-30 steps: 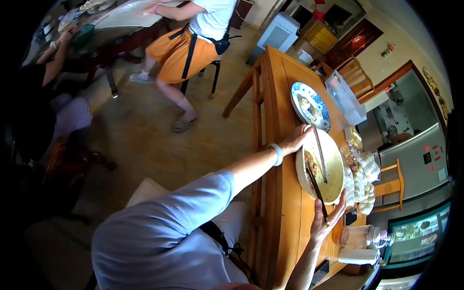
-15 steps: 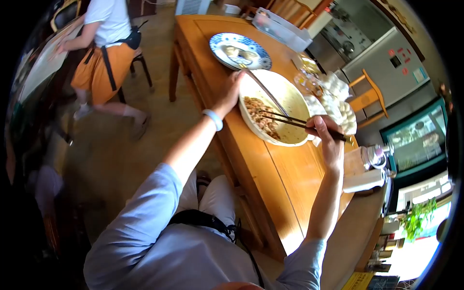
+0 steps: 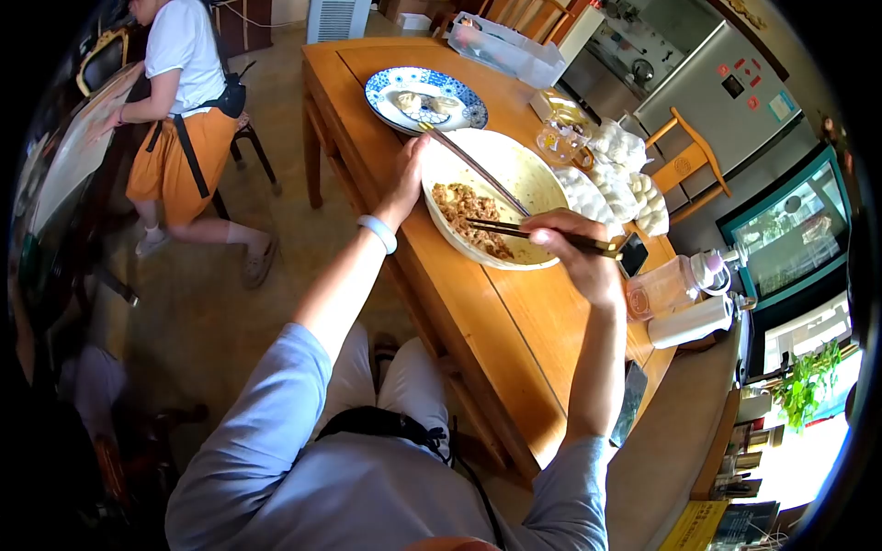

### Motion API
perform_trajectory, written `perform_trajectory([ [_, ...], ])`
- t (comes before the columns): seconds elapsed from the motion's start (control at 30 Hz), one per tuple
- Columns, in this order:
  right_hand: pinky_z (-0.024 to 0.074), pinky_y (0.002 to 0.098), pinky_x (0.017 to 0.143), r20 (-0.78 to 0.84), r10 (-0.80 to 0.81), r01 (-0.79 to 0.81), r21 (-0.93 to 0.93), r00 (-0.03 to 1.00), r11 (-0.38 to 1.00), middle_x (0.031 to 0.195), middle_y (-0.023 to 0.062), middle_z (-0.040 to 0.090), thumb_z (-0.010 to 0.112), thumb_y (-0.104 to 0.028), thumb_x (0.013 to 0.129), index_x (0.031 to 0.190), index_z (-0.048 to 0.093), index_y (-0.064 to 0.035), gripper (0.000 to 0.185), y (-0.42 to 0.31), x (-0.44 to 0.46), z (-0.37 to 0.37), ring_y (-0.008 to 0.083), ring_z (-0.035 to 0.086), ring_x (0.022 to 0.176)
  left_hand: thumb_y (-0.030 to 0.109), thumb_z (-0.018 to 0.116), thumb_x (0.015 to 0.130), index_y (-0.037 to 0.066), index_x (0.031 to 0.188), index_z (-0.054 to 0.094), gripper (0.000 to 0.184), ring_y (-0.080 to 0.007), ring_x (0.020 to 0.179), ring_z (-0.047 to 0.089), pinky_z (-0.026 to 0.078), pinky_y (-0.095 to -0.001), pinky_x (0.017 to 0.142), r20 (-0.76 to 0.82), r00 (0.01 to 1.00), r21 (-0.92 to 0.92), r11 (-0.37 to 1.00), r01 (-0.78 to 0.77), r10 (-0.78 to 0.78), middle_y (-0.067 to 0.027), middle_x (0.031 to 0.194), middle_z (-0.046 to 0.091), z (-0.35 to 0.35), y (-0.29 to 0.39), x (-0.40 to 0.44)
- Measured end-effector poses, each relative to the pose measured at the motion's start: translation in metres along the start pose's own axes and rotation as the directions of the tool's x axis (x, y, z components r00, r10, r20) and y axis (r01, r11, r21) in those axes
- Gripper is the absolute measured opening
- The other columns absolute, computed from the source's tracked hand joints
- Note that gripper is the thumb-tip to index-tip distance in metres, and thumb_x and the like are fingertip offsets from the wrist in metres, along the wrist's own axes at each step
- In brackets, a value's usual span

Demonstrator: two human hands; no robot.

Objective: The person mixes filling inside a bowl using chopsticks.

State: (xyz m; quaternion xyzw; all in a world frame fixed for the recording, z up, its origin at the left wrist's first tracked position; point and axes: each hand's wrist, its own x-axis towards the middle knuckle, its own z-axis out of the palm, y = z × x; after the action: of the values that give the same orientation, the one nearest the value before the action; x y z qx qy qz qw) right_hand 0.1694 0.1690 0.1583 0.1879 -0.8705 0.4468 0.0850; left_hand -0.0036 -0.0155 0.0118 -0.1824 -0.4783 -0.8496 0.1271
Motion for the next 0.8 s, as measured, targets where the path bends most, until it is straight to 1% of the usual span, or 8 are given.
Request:
perform_trajectory([
  [0.1, 0.0487, 0.0257, 0.072, -0.102, 0.121, -0.096, 0.222, 0.987, 0.97, 0.084, 0.0079, 0.064, 0.064, -0.017, 0.081, 0.09, 0.065, 0.003, 0.022, -0.006, -0.007, -0.02, 0.0137, 0.059, 0.077, 0.039, 0.044, 0.091, 0.001, 0.094, 0.053, 0.04, -0.009, 0.082, 0.048, 0.039, -0.0252, 0.075, -0.016, 1.0, 0.006, 1.0, 0.017, -0.017, -0.0032, 0.088, 0.055, 0.002, 0.003, 0.001],
  [0.13, 0.0496, 0.0256, 0.071, -0.101, 0.105, -0.081, 0.213, 0.989, 0.974, 0.084, 0.0088, 0.064, 0.063, -0.018, 0.082, 0.09, 0.064, 0.004, 0.024, -0.007, -0.008, -0.021, 0.0144, 0.06, 0.076, 0.04, 0.044, 0.091, 0.001, 0.094, 0.053, 0.04, -0.0087, 0.081, 0.048, 0.039, -0.0248, 0.075, -0.014, 1.0, 0.002, 1.0, 0.024, -0.024, -0.003, 0.088, 0.055, 0.003, 0.006, 0.0],
  [0.27, 0.0458, 0.0255, 0.067, -0.059, 0.065, -0.059, 0.097, 0.996, 0.994, 0.074, 0.0038, 0.063, 0.067, -0.016, 0.079, 0.087, 0.065, 0.0007, 0.019, 0.003, -0.005, -0.005, 0.0105, 0.056, 0.071, 0.038, 0.043, 0.092, 0.001, 0.094, 0.054, 0.039, -0.0085, 0.083, 0.049, 0.038, -0.0244, 0.076, 0.004, 1.0, -0.003, 1.0, 0.026, -0.026, -0.0027, 0.089, 0.056, 0.002, 0.005, -0.001],
  [0.37, 0.044, 0.023, 0.062, -0.128, 0.11, -0.089, 0.154, 0.986, 0.984, 0.07, 0.0039, 0.061, 0.067, -0.016, 0.078, 0.085, 0.065, 0.0018, 0.019, 0.008, -0.004, 0.002, 0.0097, 0.054, 0.066, 0.038, 0.042, 0.092, 0.001, 0.095, 0.054, 0.039, -0.0089, 0.084, 0.049, 0.038, -0.0245, 0.078, 0.023, 0.999, -0.029, 0.999, 0.046, -0.045, -0.0029, 0.09, 0.056, 0.003, 0.008, 0.0],
  [0.47, 0.0454, 0.0228, 0.061, -0.2, 0.095, -0.072, 0.118, 0.975, 0.99, 0.07, 0.0047, 0.062, 0.067, -0.016, 0.079, 0.085, 0.065, 0.0025, 0.019, 0.014, -0.002, -0.003, 0.0104, 0.056, 0.065, 0.037, 0.041, 0.093, 0.0, 0.096, 0.054, 0.039, -0.0096, 0.086, 0.049, 0.038, -0.0252, 0.079, 0.023, 0.999, 0.0, 0.999, 0.043, -0.043, -0.0032, 0.093, 0.056, 0.001, 0.006, -0.003],
  [0.6, 0.0481, 0.0233, 0.062, -0.286, 0.148, -0.092, 0.202, 0.947, 0.975, 0.071, 0.0058, 0.063, 0.065, -0.017, 0.081, 0.086, 0.064, 0.003, 0.021, 0.008, -0.008, -0.018, 0.0121, 0.059, 0.065, 0.036, 0.041, 0.093, -0.001, 0.099, 0.053, 0.039, -0.0101, 0.09, 0.049, 0.038, -0.0261, 0.082, 0.015, 0.998, -0.021, 0.998, 0.063, -0.063, -0.0041, 0.097, 0.056, 0.001, 0.004, -0.001],
  [0.7, 0.0494, 0.0241, 0.062, -0.368, 0.178, -0.138, 0.133, 0.912, 0.981, 0.071, 0.0072, 0.063, 0.063, -0.021, 0.083, 0.085, 0.064, 0.0034, 0.024, 0.008, -0.012, -0.032, 0.0119, 0.06, 0.063, 0.036, 0.042, 0.092, -0.001, 0.103, 0.053, 0.04, -0.0112, 0.095, 0.048, 0.036, -0.0267, 0.086, 0.016, 0.998, -0.021, 0.998, 0.057, -0.056, -0.0052, 0.102, 0.055, 0.001, 0.005, -0.001],
  [0.8, 0.0496, 0.0238, 0.06, -0.33, 0.188, -0.159, 0.113, 0.925, 0.981, 0.069, 0.0068, 0.062, 0.062, -0.02, 0.084, 0.084, 0.064, 0.0044, 0.025, 0.021, -0.011, -0.03, 0.0112, 0.058, 0.062, 0.038, 0.043, 0.092, -0.001, 0.107, 0.052, 0.043, -0.0122, 0.1, 0.047, 0.035, -0.0268, 0.089, 0.007, 0.998, -0.013, 0.997, 0.07, -0.069, -0.0059, 0.106, 0.054, 0.0, 0.003, -0.001],
])
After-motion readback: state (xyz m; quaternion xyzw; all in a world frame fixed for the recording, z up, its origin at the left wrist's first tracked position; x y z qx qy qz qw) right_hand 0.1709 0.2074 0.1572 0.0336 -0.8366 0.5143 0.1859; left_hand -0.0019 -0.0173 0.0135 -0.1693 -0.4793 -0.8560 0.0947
